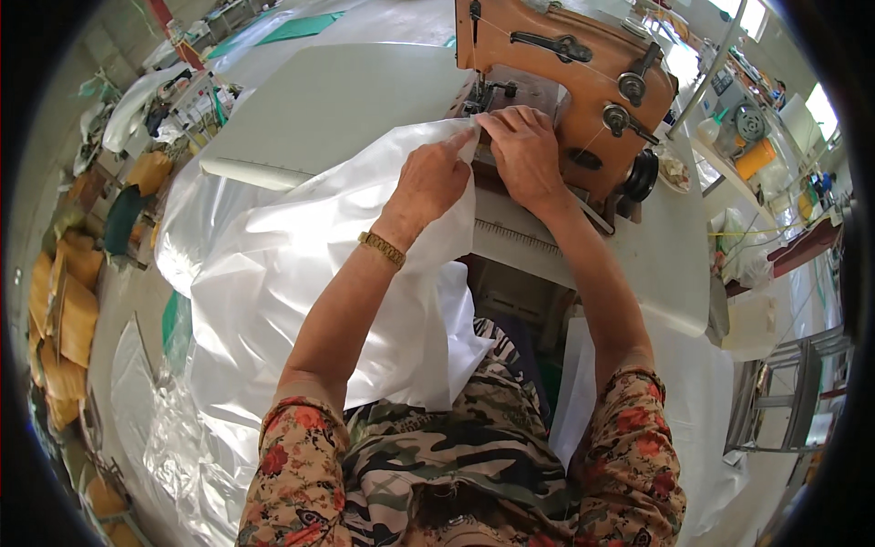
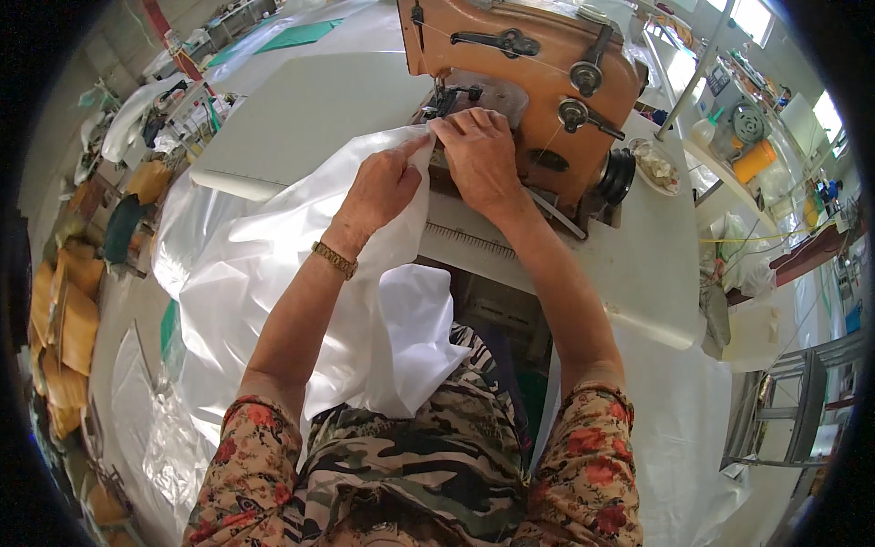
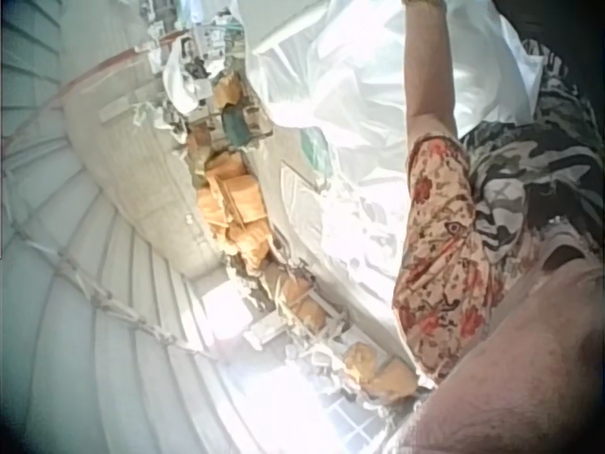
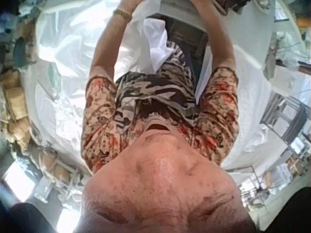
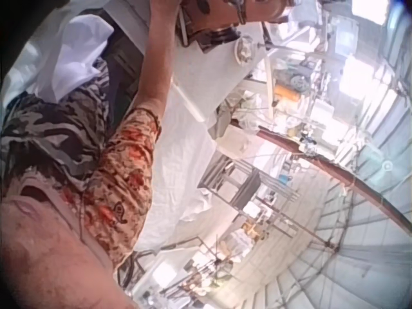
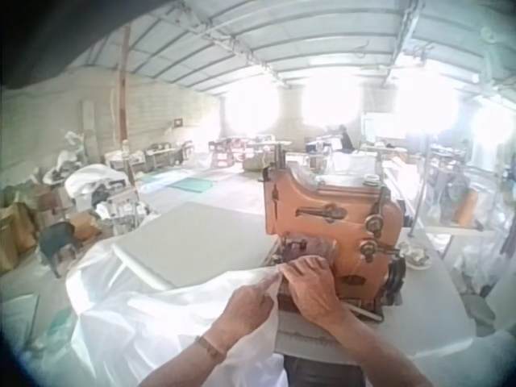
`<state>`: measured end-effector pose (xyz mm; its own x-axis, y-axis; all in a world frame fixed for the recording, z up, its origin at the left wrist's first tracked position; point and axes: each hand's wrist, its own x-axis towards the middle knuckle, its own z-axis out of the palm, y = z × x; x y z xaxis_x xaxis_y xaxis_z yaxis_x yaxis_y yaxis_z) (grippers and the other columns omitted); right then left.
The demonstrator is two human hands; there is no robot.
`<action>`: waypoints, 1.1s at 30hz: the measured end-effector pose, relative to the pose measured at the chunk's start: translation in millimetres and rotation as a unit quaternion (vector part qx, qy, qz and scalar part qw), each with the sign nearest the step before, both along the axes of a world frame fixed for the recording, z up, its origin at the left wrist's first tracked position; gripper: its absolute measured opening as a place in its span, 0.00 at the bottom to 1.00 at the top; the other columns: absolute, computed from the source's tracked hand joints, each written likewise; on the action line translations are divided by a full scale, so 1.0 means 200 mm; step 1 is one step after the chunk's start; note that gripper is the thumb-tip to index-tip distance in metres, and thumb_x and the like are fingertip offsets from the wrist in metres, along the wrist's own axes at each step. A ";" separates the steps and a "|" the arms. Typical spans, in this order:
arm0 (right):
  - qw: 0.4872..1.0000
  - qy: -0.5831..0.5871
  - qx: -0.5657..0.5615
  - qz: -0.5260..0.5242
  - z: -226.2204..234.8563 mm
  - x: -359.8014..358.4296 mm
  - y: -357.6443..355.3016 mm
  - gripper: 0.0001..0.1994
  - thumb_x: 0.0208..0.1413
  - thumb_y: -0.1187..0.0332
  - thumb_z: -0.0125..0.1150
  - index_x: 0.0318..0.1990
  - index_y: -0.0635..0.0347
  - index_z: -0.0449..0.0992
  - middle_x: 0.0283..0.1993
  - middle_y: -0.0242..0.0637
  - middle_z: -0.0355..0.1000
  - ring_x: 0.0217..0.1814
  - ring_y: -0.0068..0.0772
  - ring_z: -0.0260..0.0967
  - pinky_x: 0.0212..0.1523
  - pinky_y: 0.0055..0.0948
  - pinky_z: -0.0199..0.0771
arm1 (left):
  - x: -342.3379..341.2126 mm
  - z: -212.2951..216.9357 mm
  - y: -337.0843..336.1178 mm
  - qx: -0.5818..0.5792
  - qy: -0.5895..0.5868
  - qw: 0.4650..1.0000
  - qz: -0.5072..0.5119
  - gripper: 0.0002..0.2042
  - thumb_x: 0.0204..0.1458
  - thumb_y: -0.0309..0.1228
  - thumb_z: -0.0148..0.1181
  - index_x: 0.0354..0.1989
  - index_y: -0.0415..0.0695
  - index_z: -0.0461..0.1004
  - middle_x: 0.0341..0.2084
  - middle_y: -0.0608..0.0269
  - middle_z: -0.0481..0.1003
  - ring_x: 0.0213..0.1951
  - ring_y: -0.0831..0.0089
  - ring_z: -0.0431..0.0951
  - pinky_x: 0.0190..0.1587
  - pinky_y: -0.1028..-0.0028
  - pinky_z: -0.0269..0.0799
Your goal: Operate an industrial sewing machine to join large white plastic or rubberized sheets.
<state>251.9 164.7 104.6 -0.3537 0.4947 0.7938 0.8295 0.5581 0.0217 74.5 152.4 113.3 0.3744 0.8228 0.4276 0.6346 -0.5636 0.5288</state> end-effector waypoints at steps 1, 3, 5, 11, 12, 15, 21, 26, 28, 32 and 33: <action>1.000 0.000 0.000 0.000 -0.01 -0.01 0.00 0.15 0.48 0.75 0.57 0.46 0.57 0.76 0.43 0.36 0.73 0.50 0.40 0.67 0.53 0.40 0.63 | 0.00 0.01 0.00 -0.014 0.010 1.000 0.001 0.22 0.47 0.22 0.48 0.54 0.41 0.72 0.30 0.40 0.76 0.38 0.46 0.76 0.46 0.55 0.71; 0.999 -0.030 0.021 -0.034 -0.01 -0.02 0.00 0.16 0.48 0.74 0.58 0.47 0.56 0.76 0.44 0.32 0.70 0.52 0.36 0.65 0.55 0.39 0.61 | 0.00 0.02 0.01 -0.001 0.016 1.000 -0.002 0.23 0.46 0.22 0.48 0.54 0.41 0.72 0.31 0.40 0.76 0.38 0.47 0.76 0.46 0.55 0.72; 0.998 -0.038 0.026 -0.044 -0.02 -0.03 0.01 0.16 0.48 0.74 0.58 0.47 0.56 0.76 0.44 0.33 0.69 0.53 0.36 0.64 0.57 0.39 0.60 | 0.00 0.04 0.01 0.008 0.023 1.000 -0.004 0.23 0.46 0.22 0.48 0.54 0.42 0.72 0.31 0.41 0.77 0.38 0.47 0.77 0.46 0.56 0.72; 0.992 -0.082 0.037 -0.088 -0.05 -0.07 -0.01 0.13 0.53 0.68 0.54 0.46 0.57 0.76 0.42 0.36 0.66 0.52 0.37 0.61 0.59 0.49 0.57 | 0.00 0.02 0.00 0.034 0.086 0.995 0.036 0.21 0.49 0.23 0.48 0.54 0.42 0.73 0.27 0.47 0.76 0.33 0.51 0.76 0.41 0.59 0.73; 0.991 -0.089 0.032 -0.097 -0.04 -0.07 -0.01 0.13 0.53 0.68 0.54 0.46 0.57 0.76 0.42 0.36 0.66 0.52 0.38 0.61 0.60 0.51 0.56 | 0.00 0.01 0.00 0.080 0.097 0.992 0.031 0.20 0.49 0.23 0.50 0.53 0.43 0.73 0.34 0.49 0.75 0.36 0.53 0.77 0.42 0.60 0.73; 0.986 -0.108 0.015 -0.130 -0.04 -0.08 -0.02 0.15 0.53 0.68 0.57 0.48 0.57 0.75 0.46 0.35 0.67 0.54 0.38 0.62 0.60 0.47 0.57 | -0.02 -0.02 0.02 0.213 0.113 0.970 0.027 0.19 0.49 0.24 0.55 0.52 0.45 0.74 0.45 0.53 0.73 0.42 0.56 0.76 0.44 0.62 0.74; 0.982 -0.112 0.033 -0.147 -0.06 -0.12 -0.01 0.14 0.54 0.67 0.54 0.48 0.58 0.75 0.45 0.36 0.67 0.53 0.37 0.62 0.58 0.47 0.58 | -0.05 -0.08 0.07 0.242 0.065 0.968 -0.001 0.18 0.50 0.26 0.56 0.52 0.46 0.74 0.51 0.52 0.71 0.50 0.55 0.74 0.53 0.61 0.69; 0.982 -0.108 0.028 -0.154 -0.06 -0.16 0.04 0.13 0.53 0.68 0.52 0.45 0.60 0.74 0.43 0.38 0.66 0.52 0.39 0.61 0.59 0.53 0.57 | -0.07 -0.08 0.12 0.172 0.046 0.984 -0.018 0.18 0.52 0.26 0.56 0.53 0.44 0.72 0.53 0.52 0.71 0.51 0.55 0.74 0.52 0.60 0.71; 0.982 -0.104 0.017 -0.158 -0.05 -0.17 0.06 0.13 0.53 0.68 0.52 0.44 0.60 0.74 0.43 0.38 0.66 0.52 0.39 0.61 0.59 0.53 0.56 | -0.08 -0.07 0.15 0.174 0.032 0.984 -0.035 0.19 0.52 0.26 0.56 0.54 0.44 0.71 0.51 0.51 0.72 0.50 0.55 0.75 0.50 0.61 0.73; 0.981 -0.090 0.000 -0.170 -0.05 -0.16 0.06 0.13 0.53 0.67 0.54 0.45 0.61 0.74 0.43 0.38 0.67 0.53 0.39 0.62 0.59 0.52 0.56 | -0.08 -0.05 0.18 0.169 0.036 0.984 -0.047 0.18 0.52 0.27 0.56 0.53 0.42 0.71 0.54 0.53 0.71 0.47 0.53 0.75 0.50 0.61 0.73; 0.983 -0.075 0.020 -0.165 -0.06 -0.16 0.06 0.14 0.53 0.67 0.54 0.46 0.61 0.74 0.44 0.37 0.67 0.54 0.39 0.62 0.59 0.52 0.55 | -0.08 -0.05 0.19 0.169 0.024 0.984 -0.060 0.18 0.52 0.27 0.57 0.53 0.42 0.71 0.54 0.52 0.71 0.47 0.53 0.75 0.50 0.61 0.73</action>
<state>220.4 175.7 93.0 -0.2939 0.5709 0.7666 0.9510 0.2556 0.1742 58.6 189.9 102.4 0.4867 0.5857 0.6481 0.5719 -0.7745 0.2704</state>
